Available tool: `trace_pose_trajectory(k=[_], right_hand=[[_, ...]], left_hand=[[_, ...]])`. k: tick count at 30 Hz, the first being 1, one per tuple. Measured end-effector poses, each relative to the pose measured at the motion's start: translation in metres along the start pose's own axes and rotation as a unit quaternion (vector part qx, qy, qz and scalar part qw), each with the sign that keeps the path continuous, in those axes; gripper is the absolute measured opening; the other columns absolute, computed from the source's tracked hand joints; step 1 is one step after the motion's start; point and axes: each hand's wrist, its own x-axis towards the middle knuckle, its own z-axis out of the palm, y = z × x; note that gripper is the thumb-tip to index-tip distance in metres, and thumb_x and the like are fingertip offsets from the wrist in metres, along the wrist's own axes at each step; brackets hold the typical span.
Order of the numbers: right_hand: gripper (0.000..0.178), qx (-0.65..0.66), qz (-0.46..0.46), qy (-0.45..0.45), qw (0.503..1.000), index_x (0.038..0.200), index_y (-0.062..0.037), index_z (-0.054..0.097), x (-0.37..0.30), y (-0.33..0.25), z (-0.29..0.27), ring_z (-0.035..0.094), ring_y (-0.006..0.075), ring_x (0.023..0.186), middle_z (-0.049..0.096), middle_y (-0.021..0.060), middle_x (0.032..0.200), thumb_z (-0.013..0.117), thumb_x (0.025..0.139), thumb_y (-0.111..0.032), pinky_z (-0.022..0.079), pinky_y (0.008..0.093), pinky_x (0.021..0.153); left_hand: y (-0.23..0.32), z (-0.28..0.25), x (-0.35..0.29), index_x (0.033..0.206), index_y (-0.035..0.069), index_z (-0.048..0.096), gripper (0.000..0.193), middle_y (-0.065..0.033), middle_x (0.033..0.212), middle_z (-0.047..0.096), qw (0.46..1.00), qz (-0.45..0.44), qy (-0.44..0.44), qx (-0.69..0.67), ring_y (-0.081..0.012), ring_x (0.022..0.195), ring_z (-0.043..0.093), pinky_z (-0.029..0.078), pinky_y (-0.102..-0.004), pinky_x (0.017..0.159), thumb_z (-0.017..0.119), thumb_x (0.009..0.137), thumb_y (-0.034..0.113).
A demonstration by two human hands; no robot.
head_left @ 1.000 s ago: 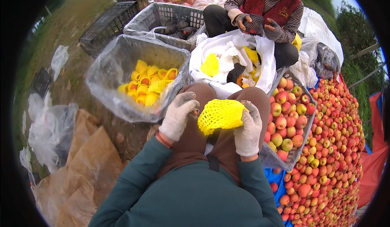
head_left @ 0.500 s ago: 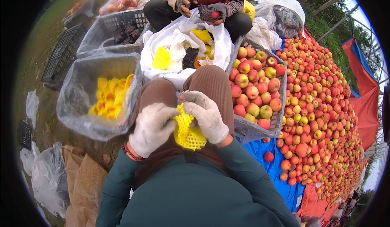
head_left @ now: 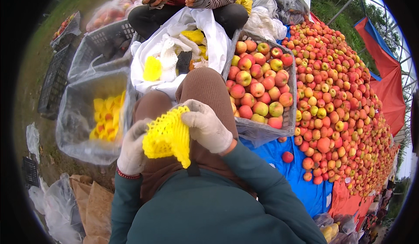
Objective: The person picks apples from a large pile, places each one into a yellow foam net, and then puts the netted apple into a plastic-lined crate. The process is repeated continuously.
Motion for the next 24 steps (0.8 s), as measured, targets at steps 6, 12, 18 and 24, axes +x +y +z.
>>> trace_pose_trajectory(k=[6, 12, 18, 24], right_hand=[[0.019, 0.129, 0.003, 0.032, 0.991, 0.099, -0.0054, 0.051, 0.005, 0.006, 0.015, 0.058, 0.0143, 0.085, 0.057, 0.0046, 0.09, 0.05, 0.089, -0.022, 0.047, 0.0269, 0.079], [0.017, 0.153, 0.06, 0.027, 0.986, 0.1, -0.0095, 0.051, 0.003, -0.008, 0.014, 0.057, 0.0151, 0.083, 0.056, 0.0034, 0.088, 0.049, 0.091, -0.024, 0.048, 0.0288, 0.076], [0.029, 0.166, 0.028, -0.068, 0.983, 0.121, -0.0104, 0.047, -0.008, 0.04, -0.022, 0.053, 0.0217, 0.107, 0.053, 0.0086, 0.117, 0.049, 0.094, -0.018, 0.045, 0.0332, 0.093], [0.031, -0.013, 0.041, -0.051, 0.998, 0.117, -0.0055, 0.046, 0.02, 0.041, -0.018, 0.054, 0.0226, 0.105, 0.053, 0.0118, 0.114, 0.053, 0.091, -0.02, 0.045, 0.0318, 0.09]], left_hand=[[0.001, 0.01, 0.008, 0.111, -0.009, 0.053, 0.044, -0.0215, 0.111, 0.06, 0.932, -0.003, -0.235, -0.275, -0.0299, 0.095, 0.063, 0.049, -0.0391, 0.087, 0.066, 0.072, 0.007], [-0.024, 0.034, -0.008, 0.136, -0.007, 0.027, 0.078, -0.0158, 0.133, 0.046, 0.894, -0.17, -0.275, -0.31, -0.0275, 0.12, 0.049, 0.042, -0.0381, 0.098, 0.071, 0.074, 0.011], [0.032, 0.044, 0.002, 0.125, -0.013, 0.044, 0.069, -0.0209, 0.128, 0.05, 0.929, 0.009, -0.355, -0.103, -0.0323, 0.12, 0.047, 0.034, -0.0408, 0.103, 0.074, 0.064, -0.002], [-0.003, 0.058, -0.001, 0.137, -0.003, 0.028, 0.078, -0.0219, 0.133, 0.042, 0.928, -0.075, -0.237, -0.277, -0.0357, 0.118, 0.048, 0.04, -0.0439, 0.097, 0.071, 0.073, 0.01]])
